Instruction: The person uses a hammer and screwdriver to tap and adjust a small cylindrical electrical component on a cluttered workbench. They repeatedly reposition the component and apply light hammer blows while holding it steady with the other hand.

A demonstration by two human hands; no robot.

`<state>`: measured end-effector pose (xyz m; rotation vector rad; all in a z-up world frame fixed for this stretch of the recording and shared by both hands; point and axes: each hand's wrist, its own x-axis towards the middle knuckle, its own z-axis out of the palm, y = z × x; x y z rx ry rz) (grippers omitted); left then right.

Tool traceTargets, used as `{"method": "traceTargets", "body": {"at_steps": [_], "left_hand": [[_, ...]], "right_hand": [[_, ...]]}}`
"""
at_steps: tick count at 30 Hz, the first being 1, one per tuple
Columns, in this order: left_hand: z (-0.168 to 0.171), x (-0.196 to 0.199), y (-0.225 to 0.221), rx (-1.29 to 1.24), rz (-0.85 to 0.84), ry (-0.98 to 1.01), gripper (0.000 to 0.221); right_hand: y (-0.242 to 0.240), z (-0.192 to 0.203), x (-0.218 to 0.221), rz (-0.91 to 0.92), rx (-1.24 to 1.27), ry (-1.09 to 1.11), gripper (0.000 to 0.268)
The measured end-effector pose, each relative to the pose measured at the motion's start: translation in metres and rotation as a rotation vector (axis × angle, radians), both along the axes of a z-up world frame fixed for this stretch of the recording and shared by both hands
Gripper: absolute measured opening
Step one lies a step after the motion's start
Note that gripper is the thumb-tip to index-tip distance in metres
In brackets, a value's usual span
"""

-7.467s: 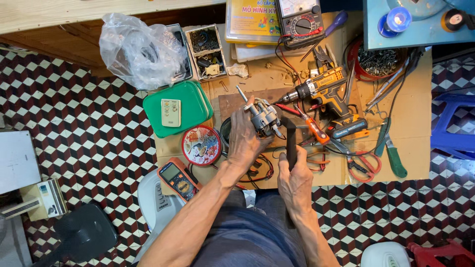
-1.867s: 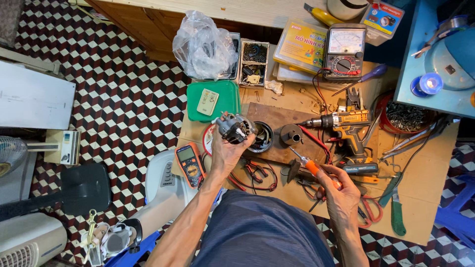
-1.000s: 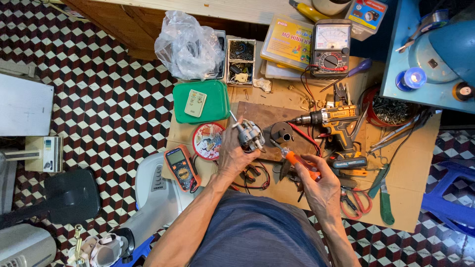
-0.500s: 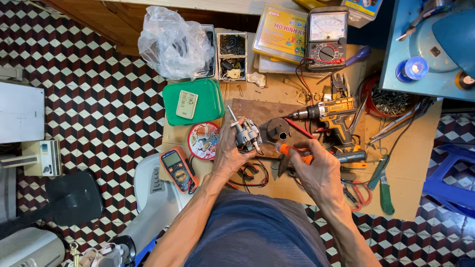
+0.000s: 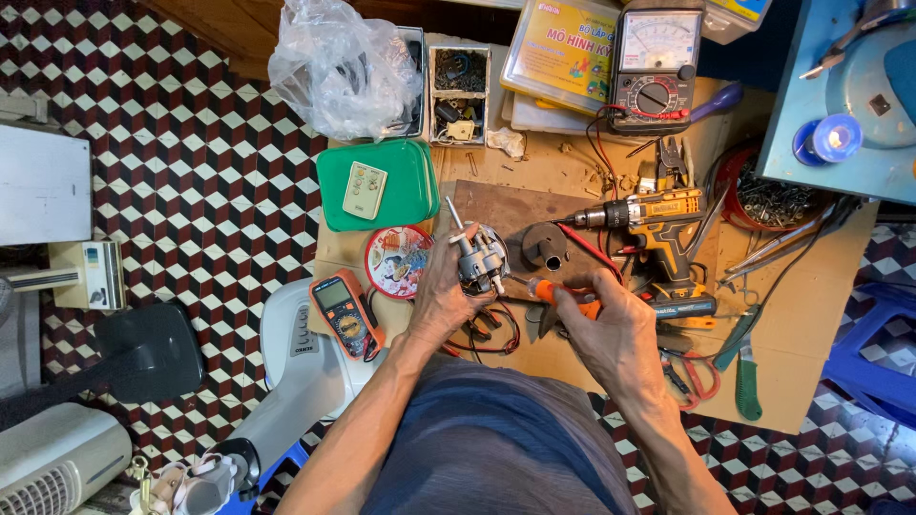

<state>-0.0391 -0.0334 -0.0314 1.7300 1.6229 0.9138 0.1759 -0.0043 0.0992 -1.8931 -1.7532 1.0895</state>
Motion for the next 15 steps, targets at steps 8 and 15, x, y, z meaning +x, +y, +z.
{"method": "traceTargets", "body": {"at_steps": [8,15], "left_hand": [[-0.0013,0.0005,-0.0002,0.000,0.003,0.017,0.105],[0.0017,0.0007,-0.0001,-0.012,0.018,0.001,0.105]], "right_hand": [[0.0029,0.0070,-0.0023,-0.019,-0.049,0.004,0.024],[0.0031,0.0104,-0.0041,-0.015,-0.081,0.027,0.021]]}}
